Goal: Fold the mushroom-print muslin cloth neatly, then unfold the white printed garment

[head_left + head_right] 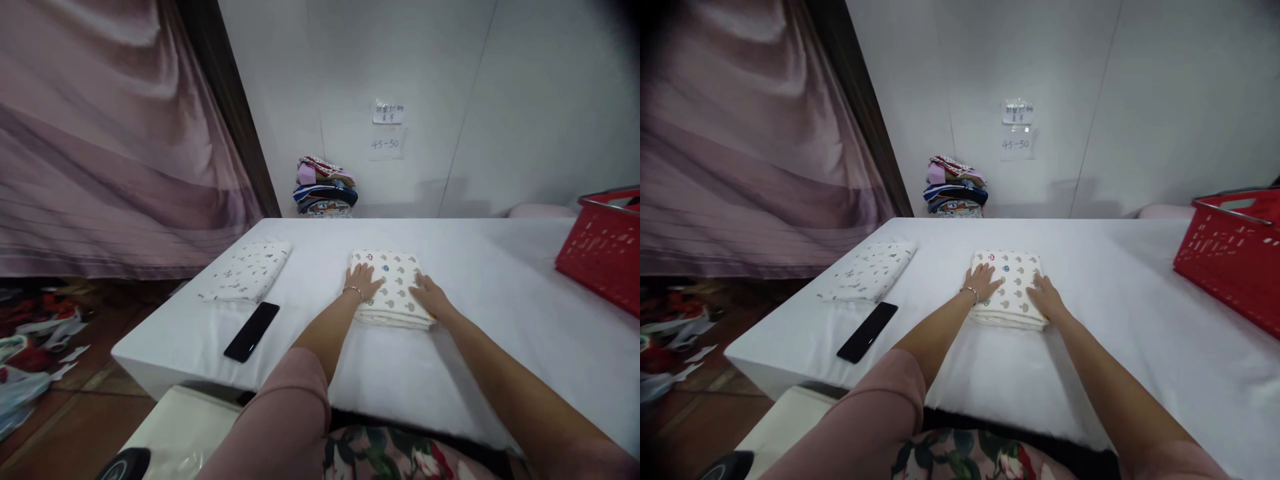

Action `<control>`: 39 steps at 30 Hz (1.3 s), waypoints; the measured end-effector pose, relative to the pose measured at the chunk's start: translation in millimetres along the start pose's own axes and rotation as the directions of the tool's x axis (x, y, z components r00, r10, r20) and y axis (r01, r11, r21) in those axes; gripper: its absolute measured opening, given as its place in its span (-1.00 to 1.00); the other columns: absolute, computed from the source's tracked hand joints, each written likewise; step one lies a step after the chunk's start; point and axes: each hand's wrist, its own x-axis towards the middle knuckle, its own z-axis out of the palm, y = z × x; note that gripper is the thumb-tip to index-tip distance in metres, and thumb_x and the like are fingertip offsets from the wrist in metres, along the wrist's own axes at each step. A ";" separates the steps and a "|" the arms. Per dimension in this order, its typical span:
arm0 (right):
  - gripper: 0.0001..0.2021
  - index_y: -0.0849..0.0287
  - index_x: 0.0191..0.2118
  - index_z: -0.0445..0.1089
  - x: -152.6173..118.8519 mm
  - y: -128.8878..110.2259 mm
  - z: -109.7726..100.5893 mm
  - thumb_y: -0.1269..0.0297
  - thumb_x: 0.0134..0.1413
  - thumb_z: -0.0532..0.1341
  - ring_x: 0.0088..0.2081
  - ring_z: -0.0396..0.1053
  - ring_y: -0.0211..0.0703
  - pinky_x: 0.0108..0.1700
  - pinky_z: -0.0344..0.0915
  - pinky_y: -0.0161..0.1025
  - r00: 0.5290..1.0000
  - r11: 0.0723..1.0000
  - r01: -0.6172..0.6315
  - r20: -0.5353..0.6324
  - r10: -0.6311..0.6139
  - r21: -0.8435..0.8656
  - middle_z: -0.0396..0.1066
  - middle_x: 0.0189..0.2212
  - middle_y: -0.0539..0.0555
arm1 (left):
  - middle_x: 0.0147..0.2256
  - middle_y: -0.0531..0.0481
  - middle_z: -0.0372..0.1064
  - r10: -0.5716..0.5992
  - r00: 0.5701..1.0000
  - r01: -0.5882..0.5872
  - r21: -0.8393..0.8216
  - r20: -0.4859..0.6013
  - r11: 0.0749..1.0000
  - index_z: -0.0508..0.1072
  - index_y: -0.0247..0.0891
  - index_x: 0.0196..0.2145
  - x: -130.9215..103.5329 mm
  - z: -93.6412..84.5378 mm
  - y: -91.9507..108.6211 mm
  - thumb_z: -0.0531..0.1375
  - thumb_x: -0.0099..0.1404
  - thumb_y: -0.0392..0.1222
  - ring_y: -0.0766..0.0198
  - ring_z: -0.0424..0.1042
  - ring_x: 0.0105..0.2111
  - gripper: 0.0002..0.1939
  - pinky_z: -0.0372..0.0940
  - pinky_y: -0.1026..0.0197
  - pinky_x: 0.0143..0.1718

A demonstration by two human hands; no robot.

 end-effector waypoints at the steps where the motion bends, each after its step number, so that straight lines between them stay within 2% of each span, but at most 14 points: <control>1: -0.37 0.15 0.21 0.15 -11.9 3.2 -1.2 0.04 0.01 0.12 0.19 0.11 0.06 0.19 0.09 -0.04 0.999 0.995 -0.032 -0.004 0.033 0.094 0.10 0.22 0.13 | 0.32 -0.01 -0.31 0.001 1.000 -0.001 -0.009 -0.001 1.000 -0.03 -0.11 0.25 0.0 -2.1 -0.3 -0.15 0.26 0.22 0.08 -0.35 0.30 -0.32 -0.36 -0.14 0.24; 5: -0.28 0.18 0.26 0.06 -50.6 7.4 -7.7 0.00 -0.01 0.16 0.12 0.22 0.04 0.09 0.25 -0.10 0.990 0.899 -0.141 0.076 0.120 0.415 0.19 0.17 0.14 | 0.30 -0.07 -0.19 -0.102 0.993 0.094 -0.125 -0.058 0.988 0.08 -0.14 0.18 -9.2 -10.0 -7.3 -0.02 0.25 0.15 0.07 -0.23 0.29 -0.39 -0.16 -0.03 0.22; 8: -0.25 0.21 0.26 0.04 -61.8 7.3 -9.8 0.03 -0.03 0.20 0.13 0.22 0.03 0.07 0.28 -0.12 0.989 0.833 -0.145 0.083 0.118 0.534 0.16 0.19 0.15 | 0.20 -0.23 0.07 -0.328 0.942 0.303 -0.241 -0.072 0.922 0.16 -0.27 0.12 -25.2 -9.3 -16.4 0.03 0.24 0.12 0.05 0.10 0.17 -0.41 0.10 0.12 0.08; 10: -0.25 0.21 0.26 0.02 -61.7 5.6 -6.8 0.08 -0.04 0.22 0.15 0.18 0.00 0.11 0.24 -0.12 0.992 0.803 -0.127 0.072 0.105 0.583 0.13 0.20 0.13 | 0.10 -0.25 0.21 -0.400 0.916 0.376 -0.267 -0.039 0.887 0.21 -0.30 0.06 -34.1 -7.6 -22.6 0.05 0.24 0.12 0.05 0.27 0.05 -0.44 0.19 0.16 -0.03; 16: -0.18 0.21 0.28 -0.05 -61.2 -14.0 18.8 0.15 -0.09 0.27 0.15 0.19 -0.07 0.15 0.19 -0.15 0.993 0.693 -0.099 0.119 0.019 0.714 0.11 0.21 0.12 | 0.09 -0.19 0.24 -0.363 0.918 0.305 -0.302 -0.158 0.903 0.24 -0.28 0.05 -31.3 -17.8 -51.1 0.17 0.20 0.04 0.10 0.26 0.06 -0.47 0.15 0.22 0.01; 19: -0.20 0.20 0.27 -0.02 -70.6 -18.8 26.2 0.09 -0.08 0.27 0.09 0.26 -0.04 0.10 0.26 -0.13 0.995 0.740 -0.087 0.097 0.030 0.667 0.24 0.14 0.14 | 0.06 -0.16 0.30 -0.401 0.908 0.336 -0.360 -0.122 0.870 0.27 -0.28 0.04 -30.7 -18.2 -65.8 0.14 0.23 0.09 0.10 0.30 0.02 -0.48 0.17 0.22 -0.01; 21: -0.32 0.16 0.21 0.12 -77.5 -17.0 26.3 0.02 -0.02 0.22 0.09 0.25 -0.01 0.09 0.26 -0.08 1.000 0.830 -0.008 -0.011 0.017 0.558 0.24 0.14 0.13 | 0.05 -0.15 0.31 -0.412 0.897 0.324 -0.395 -0.159 0.860 0.27 -0.28 0.05 -37.2 -12.1 -70.1 0.10 0.26 0.08 0.12 0.32 0.01 -0.50 0.19 0.21 -0.02; 23: -0.50 0.12 0.08 0.29 -82.6 -14.2 24.6 0.01 0.05 0.16 0.15 0.16 0.02 0.13 0.20 -0.01 0.974 0.910 0.184 -0.194 -0.117 0.373 0.17 0.18 0.12 | 0.06 -0.17 0.28 -0.377 0.876 0.239 -0.410 -0.300 0.880 0.27 -0.28 0.06 -49.1 -3.3 -69.6 0.10 0.27 0.03 0.13 0.30 0.03 -0.52 0.19 0.18 0.01; 25: -0.62 0.11 -0.02 0.38 -85.4 -13.7 23.3 0.05 0.09 0.12 0.20 0.08 0.04 0.16 0.11 0.06 0.879 0.901 0.407 -0.330 -0.343 0.148 0.18 0.17 0.12 | 0.05 -0.16 0.27 -0.252 0.835 0.080 -0.345 -0.489 0.935 0.31 -0.26 0.03 -64.6 5.5 -65.0 0.12 0.27 -0.02 0.12 0.26 0.04 -0.57 0.17 0.12 0.04; 27: -0.68 0.10 -0.05 0.39 -86.6 -17.2 23.7 0.12 0.12 0.12 0.19 0.10 0.04 0.16 0.06 0.09 0.773 0.828 0.560 -0.341 -0.535 -0.031 0.29 0.09 0.13 | 0.03 -0.11 0.29 -0.041 0.802 -0.098 -0.199 -0.596 0.975 0.36 -0.19 -0.02 -80.3 12.3 -57.2 0.14 0.26 -0.04 0.12 0.23 0.07 -0.64 0.13 0.05 0.08; 29: -0.71 0.09 -0.04 0.37 -87.1 -23.8 25.6 0.17 0.15 0.10 0.15 0.16 0.03 0.15 0.04 0.09 0.715 0.762 0.631 -0.272 -0.644 -0.145 0.38 -0.01 0.11 | 0.02 -0.06 0.31 0.155 0.802 -0.233 -0.062 -0.577 0.971 0.39 -0.14 -0.05 -92.4 16.4 -48.1 0.17 0.24 -0.05 0.13 0.20 0.08 -0.68 0.10 0.02 0.10; 31: -0.73 0.09 -0.04 0.36 -87.2 -31.3 28.0 0.23 0.18 0.07 0.11 0.20 0.01 0.14 0.01 0.07 0.695 0.724 0.653 -0.205 -0.690 -0.224 0.43 -0.07 0.09 | 0.00 -0.03 0.33 0.277 0.812 -0.312 0.019 -0.514 0.950 0.41 -0.11 -0.08 -98.4 18.0 -40.0 0.20 0.23 -0.08 0.14 0.21 0.07 -0.71 0.08 0.02 0.09; 33: -0.73 0.10 -0.04 0.36 -86.8 -38.0 29.6 0.29 0.19 0.03 0.07 0.23 -0.01 0.14 -0.03 0.05 0.697 0.713 0.642 -0.172 -0.696 -0.284 0.44 -0.10 0.07 | -0.04 -0.02 0.37 0.328 0.814 -0.347 0.051 -0.480 0.937 0.43 -0.12 -0.11 -98.6 18.0 -34.8 0.19 0.23 -0.12 0.15 0.25 0.02 -0.75 0.09 0.03 0.07; 39: -0.74 0.14 -0.08 0.37 -81.8 -51.4 29.4 0.39 0.16 0.04 -0.11 0.28 -0.08 0.09 -0.05 -0.05 0.739 0.698 0.591 -0.075 -0.669 -0.404 0.45 -0.18 0.11 | -0.14 0.00 0.41 0.334 0.825 -0.370 0.009 -0.456 0.929 0.44 -0.14 -0.13 -89.0 14.7 -31.3 0.21 0.21 -0.20 0.20 0.32 -0.11 -0.76 0.13 0.07 -0.01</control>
